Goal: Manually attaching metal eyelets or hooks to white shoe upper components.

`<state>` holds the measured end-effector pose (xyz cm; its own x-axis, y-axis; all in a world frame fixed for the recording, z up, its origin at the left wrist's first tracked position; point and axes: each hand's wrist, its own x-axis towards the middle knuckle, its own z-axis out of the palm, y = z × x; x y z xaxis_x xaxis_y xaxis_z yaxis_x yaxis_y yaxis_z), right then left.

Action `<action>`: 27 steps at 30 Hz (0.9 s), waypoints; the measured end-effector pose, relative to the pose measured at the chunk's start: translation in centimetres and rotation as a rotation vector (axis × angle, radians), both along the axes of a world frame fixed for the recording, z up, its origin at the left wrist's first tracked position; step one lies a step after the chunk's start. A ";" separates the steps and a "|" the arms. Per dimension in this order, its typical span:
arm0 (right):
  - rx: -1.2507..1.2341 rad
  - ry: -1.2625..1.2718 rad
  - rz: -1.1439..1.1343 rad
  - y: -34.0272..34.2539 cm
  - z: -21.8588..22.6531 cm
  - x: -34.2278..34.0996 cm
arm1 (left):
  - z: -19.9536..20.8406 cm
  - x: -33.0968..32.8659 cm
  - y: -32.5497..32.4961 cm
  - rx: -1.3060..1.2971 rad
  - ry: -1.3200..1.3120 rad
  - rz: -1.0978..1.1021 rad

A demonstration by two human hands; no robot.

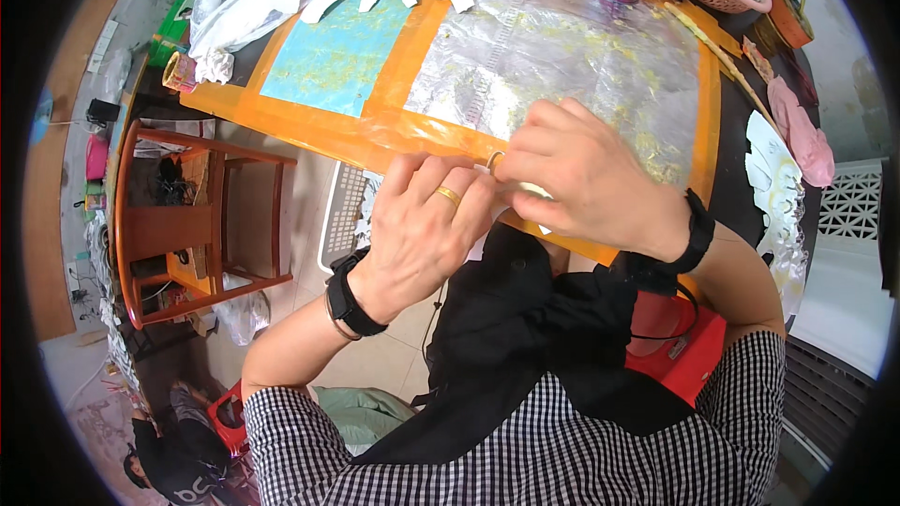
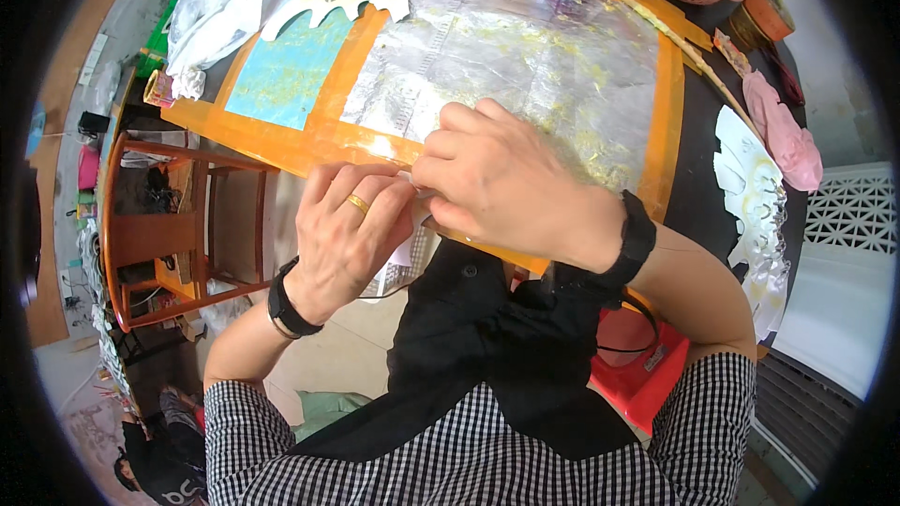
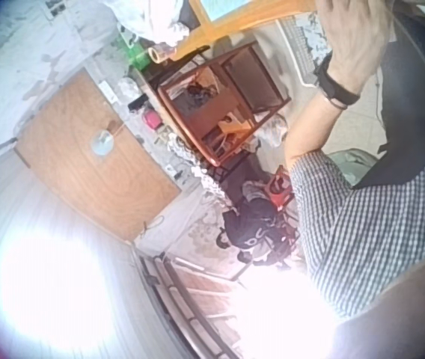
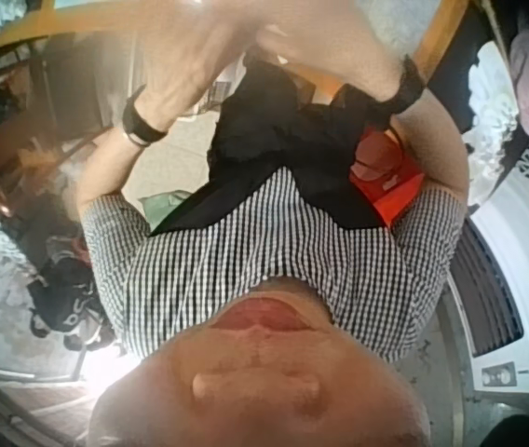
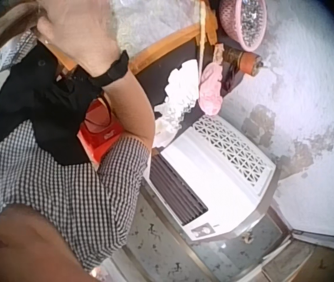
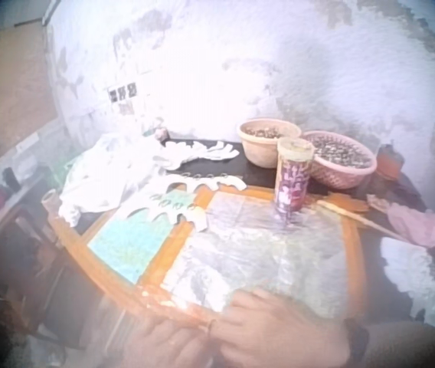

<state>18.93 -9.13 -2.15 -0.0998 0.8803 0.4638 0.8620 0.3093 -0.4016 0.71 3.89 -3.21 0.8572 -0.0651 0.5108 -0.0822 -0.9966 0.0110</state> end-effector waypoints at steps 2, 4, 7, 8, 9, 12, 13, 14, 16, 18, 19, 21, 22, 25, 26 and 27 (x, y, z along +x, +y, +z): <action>0.007 -0.048 -0.046 0.0 0.1 -0.5 | -0.3 -0.1 -0.3 -0.042 0.004 0.058; 0.031 -0.054 -0.061 -0.1 -0.4 -1.0 | -0.7 -0.2 -0.4 -0.055 -0.022 0.064; 0.083 -0.084 -0.074 0.0 -1.0 -1.2 | -1.5 -0.4 -0.2 -0.085 -0.059 0.067; 0.112 -0.108 -0.074 0.0 -1.0 -1.3 | -1.6 -0.5 -0.1 -0.101 -0.069 0.062; 0.111 -0.110 -0.072 0.0 -1.0 -1.4 | -1.6 -0.5 -0.1 -0.103 -0.071 0.064; 0.123 -0.157 -0.082 0.1 -0.9 -1.6 | -1.1 -0.7 -0.1 -0.149 -0.084 0.073; 0.120 -0.182 -0.075 0.0 -0.9 -1.5 | -0.2 -0.6 -0.2 -0.197 -0.050 0.069; 0.117 -0.206 -0.068 -0.1 -0.8 -1.4 | 0.2 -0.5 -0.3 -0.245 -0.016 0.065; 0.119 -0.204 -0.059 -0.2 -0.6 -1.5 | 0.1 -0.5 -0.1 -0.249 -0.022 0.056; 0.121 -0.200 -0.047 -0.2 -0.6 -1.7 | -0.2 -0.6 0.0 -0.253 -0.027 0.050; 0.123 -0.203 -0.048 -0.2 -0.7 -1.7 | -0.7 -0.6 0.1 -0.208 -0.052 0.043; 0.119 -0.206 -0.046 -0.2 -0.9 -1.8 | -1.1 -0.7 0.0 -0.169 -0.076 0.038; 0.112 -0.206 -0.037 -0.2 -0.8 -1.8 | -1.1 -0.7 -0.1 -0.151 -0.065 0.051; 0.121 -0.213 -0.023 -0.1 -0.9 -1.9 | -1.1 -1.1 -0.2 -0.120 -0.040 0.054; 0.144 -0.225 -0.020 -0.3 -0.7 -2.0 | -0.9 -1.2 -0.3 -0.098 -0.030 0.040; 0.144 -0.226 -0.021 -0.5 -0.5 -2.1 | -0.8 -1.3 -0.4 -0.098 -0.031 0.039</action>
<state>16.84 -9.61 -2.64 -0.1980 0.8096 0.5526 0.9315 0.3309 -0.1512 -0.60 3.52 -4.00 0.8418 0.0200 0.5395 -0.0448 -0.9933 0.1068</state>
